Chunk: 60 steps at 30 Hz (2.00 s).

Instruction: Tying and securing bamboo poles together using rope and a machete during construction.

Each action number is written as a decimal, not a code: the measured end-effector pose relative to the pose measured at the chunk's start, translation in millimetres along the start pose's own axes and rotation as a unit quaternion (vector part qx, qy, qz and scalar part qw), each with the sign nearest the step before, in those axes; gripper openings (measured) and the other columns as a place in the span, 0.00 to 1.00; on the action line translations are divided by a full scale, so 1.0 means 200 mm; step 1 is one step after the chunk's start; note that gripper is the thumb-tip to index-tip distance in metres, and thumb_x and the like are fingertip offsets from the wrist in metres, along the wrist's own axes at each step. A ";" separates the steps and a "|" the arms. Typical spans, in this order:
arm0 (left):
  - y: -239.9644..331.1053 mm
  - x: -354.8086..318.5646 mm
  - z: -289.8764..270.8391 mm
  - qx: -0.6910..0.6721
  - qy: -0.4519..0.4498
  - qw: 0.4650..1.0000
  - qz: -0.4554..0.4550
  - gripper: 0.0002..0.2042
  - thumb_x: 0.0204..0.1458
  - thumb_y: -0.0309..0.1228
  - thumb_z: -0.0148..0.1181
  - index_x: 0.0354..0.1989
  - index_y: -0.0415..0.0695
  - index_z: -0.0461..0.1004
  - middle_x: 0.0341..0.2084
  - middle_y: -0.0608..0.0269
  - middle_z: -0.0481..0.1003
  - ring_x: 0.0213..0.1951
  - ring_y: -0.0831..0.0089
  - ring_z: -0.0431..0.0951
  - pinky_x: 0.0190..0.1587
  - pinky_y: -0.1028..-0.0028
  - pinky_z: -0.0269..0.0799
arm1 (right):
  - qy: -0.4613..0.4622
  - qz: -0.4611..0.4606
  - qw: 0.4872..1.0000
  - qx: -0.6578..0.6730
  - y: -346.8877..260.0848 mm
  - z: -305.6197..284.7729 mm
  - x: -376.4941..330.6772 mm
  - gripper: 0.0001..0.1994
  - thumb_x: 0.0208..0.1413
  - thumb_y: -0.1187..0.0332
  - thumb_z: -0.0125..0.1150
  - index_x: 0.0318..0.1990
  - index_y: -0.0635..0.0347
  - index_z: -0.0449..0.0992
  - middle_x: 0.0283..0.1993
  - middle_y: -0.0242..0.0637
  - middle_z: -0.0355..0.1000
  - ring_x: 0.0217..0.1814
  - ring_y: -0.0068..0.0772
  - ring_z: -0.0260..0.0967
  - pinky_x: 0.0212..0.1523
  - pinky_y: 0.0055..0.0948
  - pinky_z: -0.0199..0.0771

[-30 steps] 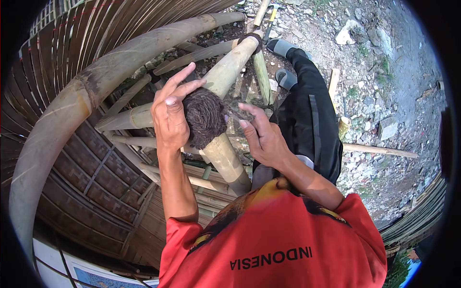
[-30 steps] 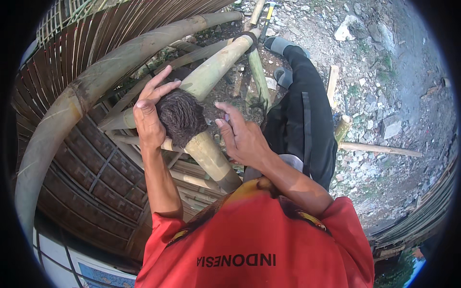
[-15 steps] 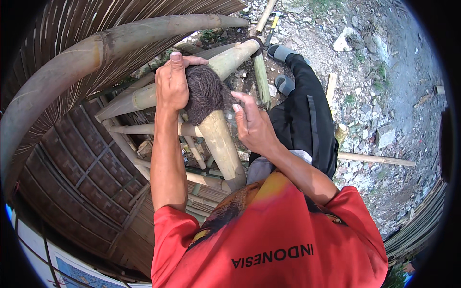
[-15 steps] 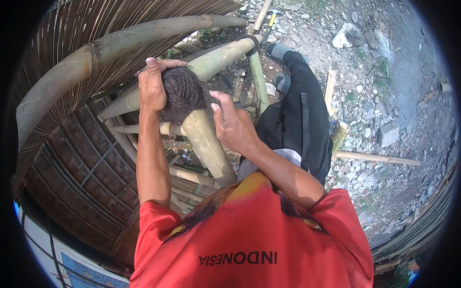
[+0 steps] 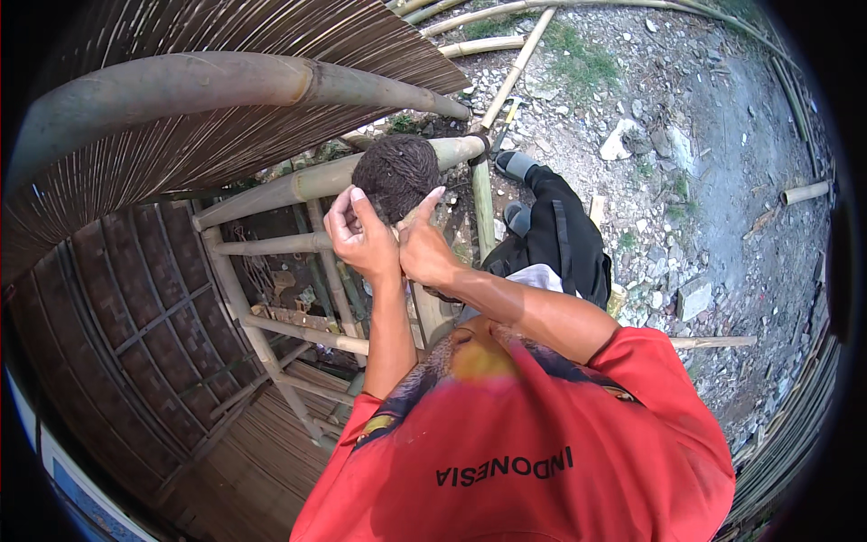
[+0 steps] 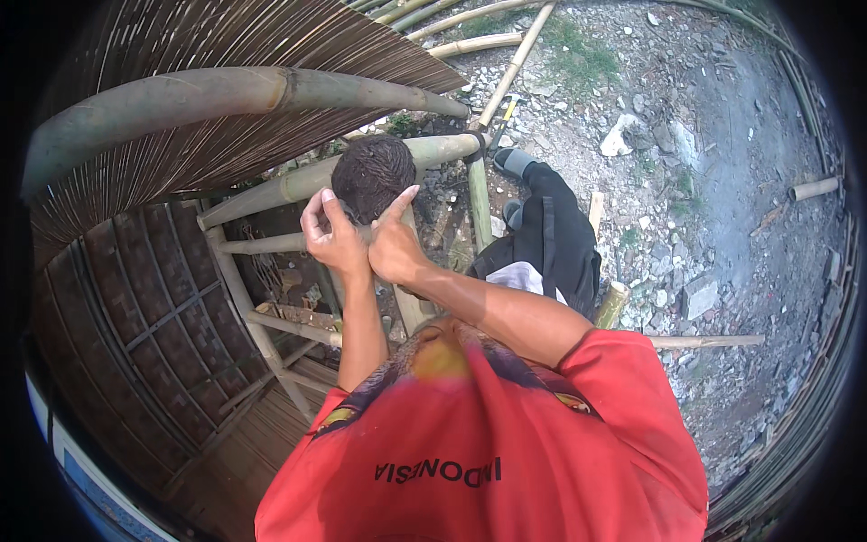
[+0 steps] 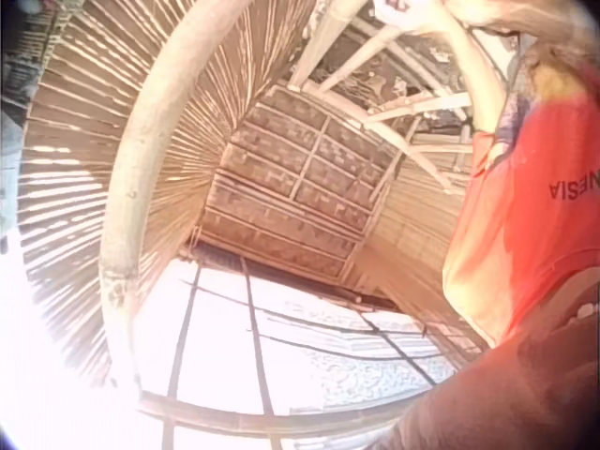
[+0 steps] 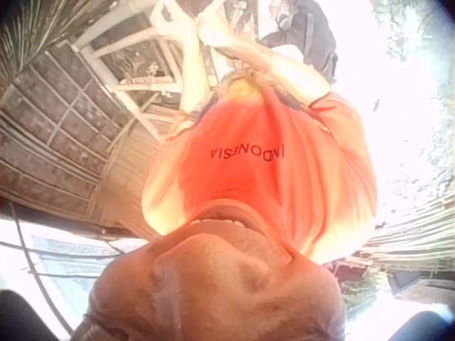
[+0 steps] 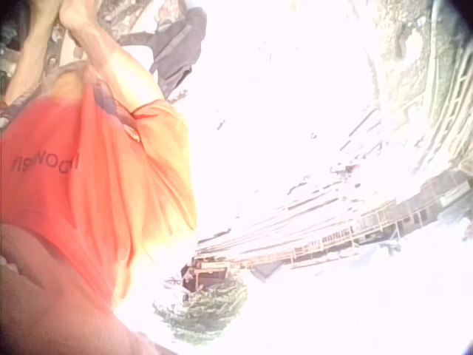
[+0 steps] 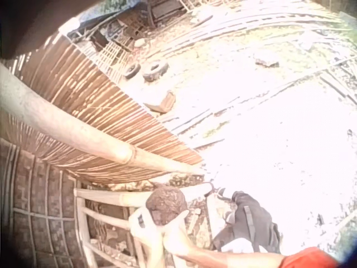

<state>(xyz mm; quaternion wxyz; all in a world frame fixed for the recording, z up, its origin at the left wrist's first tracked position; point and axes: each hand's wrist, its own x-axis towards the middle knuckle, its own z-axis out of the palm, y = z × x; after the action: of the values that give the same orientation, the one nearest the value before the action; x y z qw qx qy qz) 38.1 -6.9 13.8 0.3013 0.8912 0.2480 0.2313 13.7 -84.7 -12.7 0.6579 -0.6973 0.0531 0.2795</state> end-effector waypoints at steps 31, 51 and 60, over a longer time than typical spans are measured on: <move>-0.46 0.32 -0.45 -0.010 -0.385 0.921 -0.053 0.08 0.55 0.32 0.69 0.39 0.41 0.84 0.31 0.51 0.83 0.34 0.60 0.84 0.41 0.65 0.76 | -0.071 0.012 0.981 -0.182 0.00 -0.46 0.28 0.37 0.52 0.66 0.78 0.68 0.71 0.68 0.40 0.38 0.83 0.39 0.23 0.78 0.44 0.28 0.79; -0.59 0.49 0.09 0.188 -0.630 0.736 -0.164 0.13 0.55 0.39 0.68 0.47 0.51 0.86 0.39 0.55 0.85 0.42 0.67 0.84 0.53 0.67 0.75 | -0.174 0.060 0.983 0.003 0.40 -0.54 0.42 0.21 0.65 0.66 0.65 0.64 0.59 0.76 0.55 0.45 0.81 0.56 0.29 0.77 0.58 0.29 0.73; -0.57 0.49 -0.21 0.130 -0.536 0.823 0.139 0.10 0.55 0.36 0.69 0.41 0.46 0.86 0.31 0.59 0.82 0.36 0.55 0.81 0.42 0.64 0.75 | -0.042 -0.075 0.996 0.005 0.23 -0.53 0.22 0.11 0.59 0.71 0.72 0.44 0.65 0.78 0.27 0.25 0.75 0.28 0.14 0.68 0.31 0.22 0.71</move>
<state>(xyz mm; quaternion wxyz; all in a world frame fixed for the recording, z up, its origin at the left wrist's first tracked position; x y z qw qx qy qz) 55.4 146.7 -5.7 0.2330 0.9306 -0.0512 -0.2777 64.1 -178.1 -75.5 0.6825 -0.6834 -0.0258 0.2580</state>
